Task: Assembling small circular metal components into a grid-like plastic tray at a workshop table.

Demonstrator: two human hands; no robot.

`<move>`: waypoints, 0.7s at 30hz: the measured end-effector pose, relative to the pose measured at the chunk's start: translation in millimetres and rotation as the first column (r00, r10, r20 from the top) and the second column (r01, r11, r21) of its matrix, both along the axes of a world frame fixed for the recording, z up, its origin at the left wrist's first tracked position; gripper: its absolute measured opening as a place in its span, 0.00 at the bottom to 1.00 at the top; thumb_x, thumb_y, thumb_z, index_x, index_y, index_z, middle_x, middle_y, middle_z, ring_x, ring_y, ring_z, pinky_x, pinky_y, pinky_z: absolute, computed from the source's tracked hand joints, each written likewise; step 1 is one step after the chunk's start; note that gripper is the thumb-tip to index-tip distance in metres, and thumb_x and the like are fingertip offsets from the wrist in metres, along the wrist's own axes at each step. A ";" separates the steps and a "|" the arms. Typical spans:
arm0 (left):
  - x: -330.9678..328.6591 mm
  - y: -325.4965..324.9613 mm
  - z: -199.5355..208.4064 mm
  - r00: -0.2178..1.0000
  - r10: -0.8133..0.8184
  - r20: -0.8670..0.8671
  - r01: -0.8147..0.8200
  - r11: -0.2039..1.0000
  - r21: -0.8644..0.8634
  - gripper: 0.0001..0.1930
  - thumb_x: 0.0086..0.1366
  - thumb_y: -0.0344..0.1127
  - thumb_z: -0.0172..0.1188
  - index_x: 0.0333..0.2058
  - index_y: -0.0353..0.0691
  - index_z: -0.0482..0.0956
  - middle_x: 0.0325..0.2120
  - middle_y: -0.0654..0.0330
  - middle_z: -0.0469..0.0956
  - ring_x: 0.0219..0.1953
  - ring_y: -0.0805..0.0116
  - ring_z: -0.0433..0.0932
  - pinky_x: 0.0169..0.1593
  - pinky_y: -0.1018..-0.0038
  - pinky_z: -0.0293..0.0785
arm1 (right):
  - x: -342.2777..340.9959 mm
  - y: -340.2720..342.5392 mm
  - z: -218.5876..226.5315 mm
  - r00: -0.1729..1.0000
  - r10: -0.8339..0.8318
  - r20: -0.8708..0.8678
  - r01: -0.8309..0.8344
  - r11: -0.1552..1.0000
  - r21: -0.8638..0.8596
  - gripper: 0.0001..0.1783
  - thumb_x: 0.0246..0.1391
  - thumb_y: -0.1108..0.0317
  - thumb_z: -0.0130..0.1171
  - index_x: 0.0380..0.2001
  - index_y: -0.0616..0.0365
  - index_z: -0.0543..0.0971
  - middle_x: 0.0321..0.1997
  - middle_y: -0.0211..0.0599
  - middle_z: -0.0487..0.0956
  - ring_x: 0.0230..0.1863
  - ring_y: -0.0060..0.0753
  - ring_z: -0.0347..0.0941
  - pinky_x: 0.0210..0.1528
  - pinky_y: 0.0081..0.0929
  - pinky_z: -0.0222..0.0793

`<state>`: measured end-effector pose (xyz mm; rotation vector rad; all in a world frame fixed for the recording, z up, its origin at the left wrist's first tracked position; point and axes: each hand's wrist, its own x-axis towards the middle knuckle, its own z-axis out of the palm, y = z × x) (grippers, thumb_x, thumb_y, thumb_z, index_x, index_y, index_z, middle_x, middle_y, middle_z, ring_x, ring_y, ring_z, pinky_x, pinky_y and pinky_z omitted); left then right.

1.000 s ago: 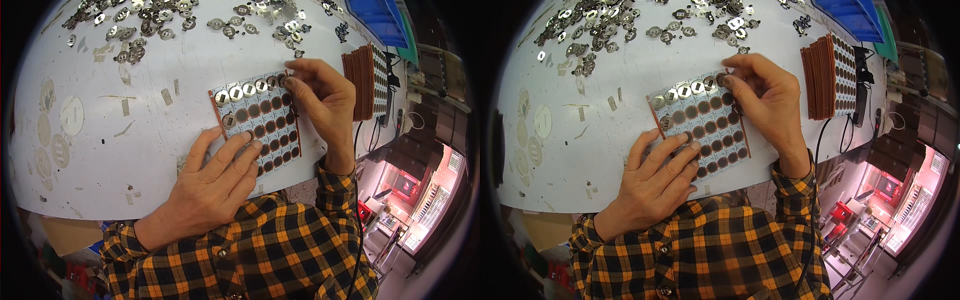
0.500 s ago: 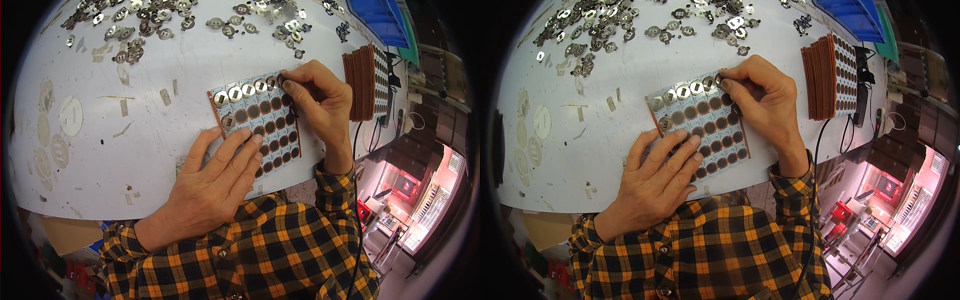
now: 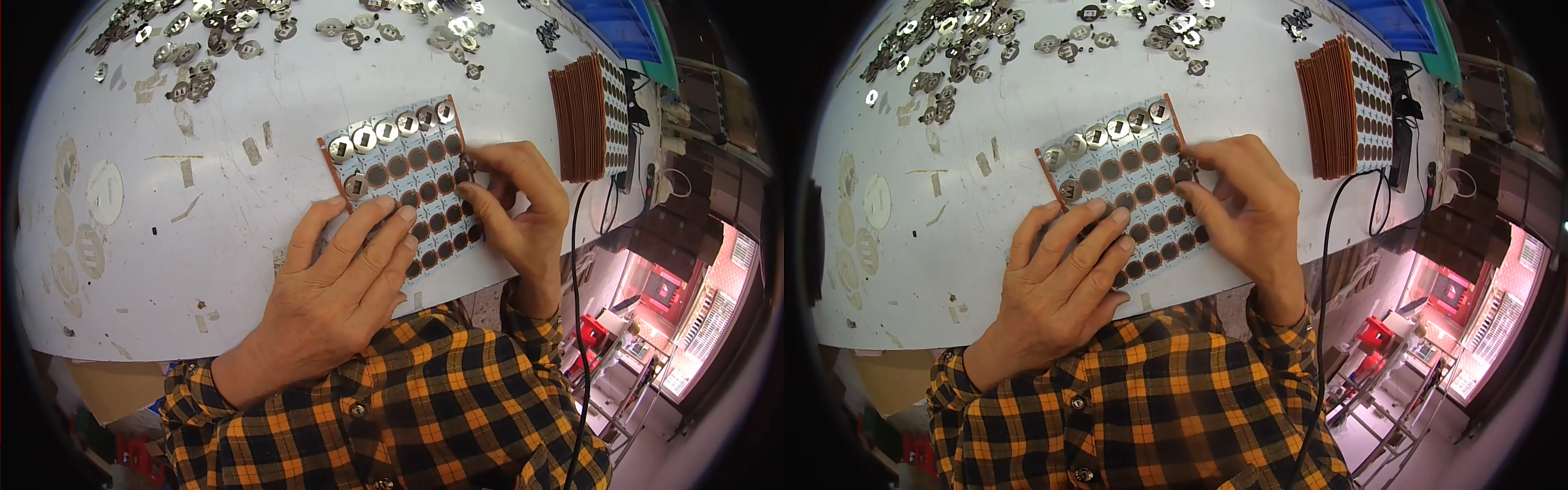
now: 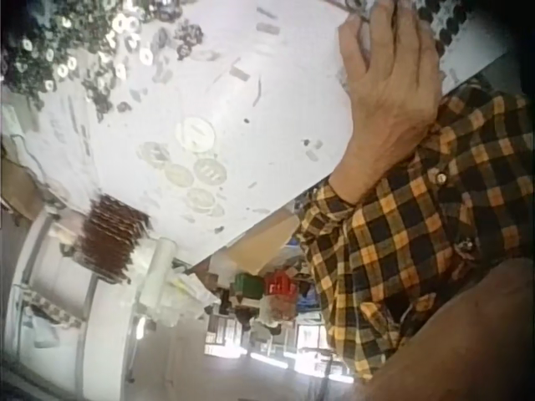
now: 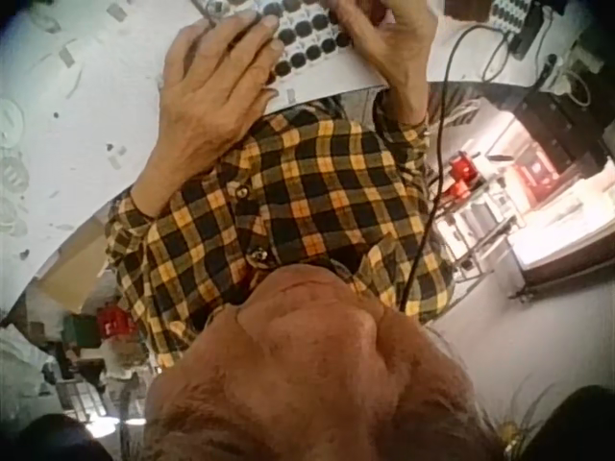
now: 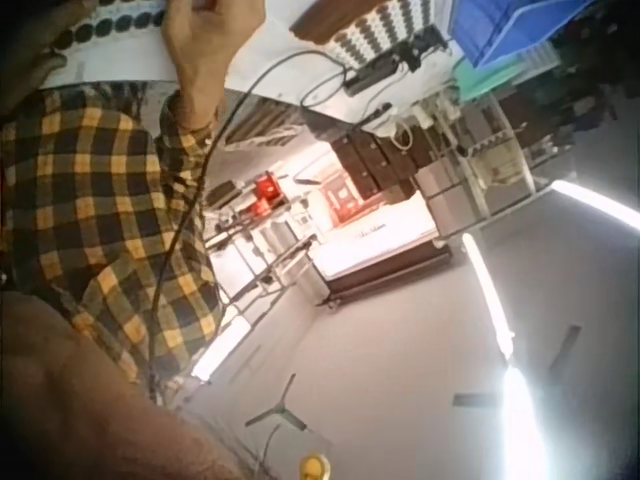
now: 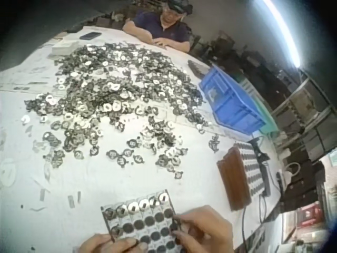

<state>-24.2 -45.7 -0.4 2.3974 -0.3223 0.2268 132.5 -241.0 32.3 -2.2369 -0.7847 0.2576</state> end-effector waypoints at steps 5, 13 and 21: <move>4.3 -0.5 1.7 1.000 -0.006 0.028 0.007 1.000 -0.016 0.23 0.55 0.36 0.69 0.50 0.31 0.84 0.61 0.50 0.78 0.67 0.56 0.73 0.69 0.50 0.67 | 5.1 -9.8 -13.1 0.984 0.033 0.174 -0.032 0.999 -0.009 0.09 0.57 0.83 0.66 0.42 0.67 0.84 0.37 0.35 0.80 0.32 0.20 0.74 0.34 0.18 0.68; -0.4 -1.9 0.8 1.000 0.008 0.012 -0.007 1.000 -0.018 0.29 0.52 0.38 0.75 0.54 0.35 0.84 0.62 0.54 0.78 0.67 0.53 0.73 0.70 0.48 0.64 | 4.5 -8.1 -6.1 0.988 0.010 0.153 -0.009 1.000 -0.007 0.09 0.60 0.85 0.61 0.43 0.68 0.83 0.38 0.36 0.81 0.37 0.22 0.77 0.42 0.19 0.72; -0.1 -1.4 -2.0 1.000 0.004 0.012 -0.003 1.000 -0.027 0.30 0.52 0.38 0.74 0.55 0.35 0.83 0.62 0.54 0.79 0.67 0.53 0.73 0.71 0.48 0.64 | -3.3 -21.3 13.7 0.989 0.036 0.144 -0.030 0.998 -0.046 0.13 0.53 0.89 0.60 0.38 0.65 0.84 0.38 0.38 0.83 0.34 0.28 0.79 0.36 0.22 0.73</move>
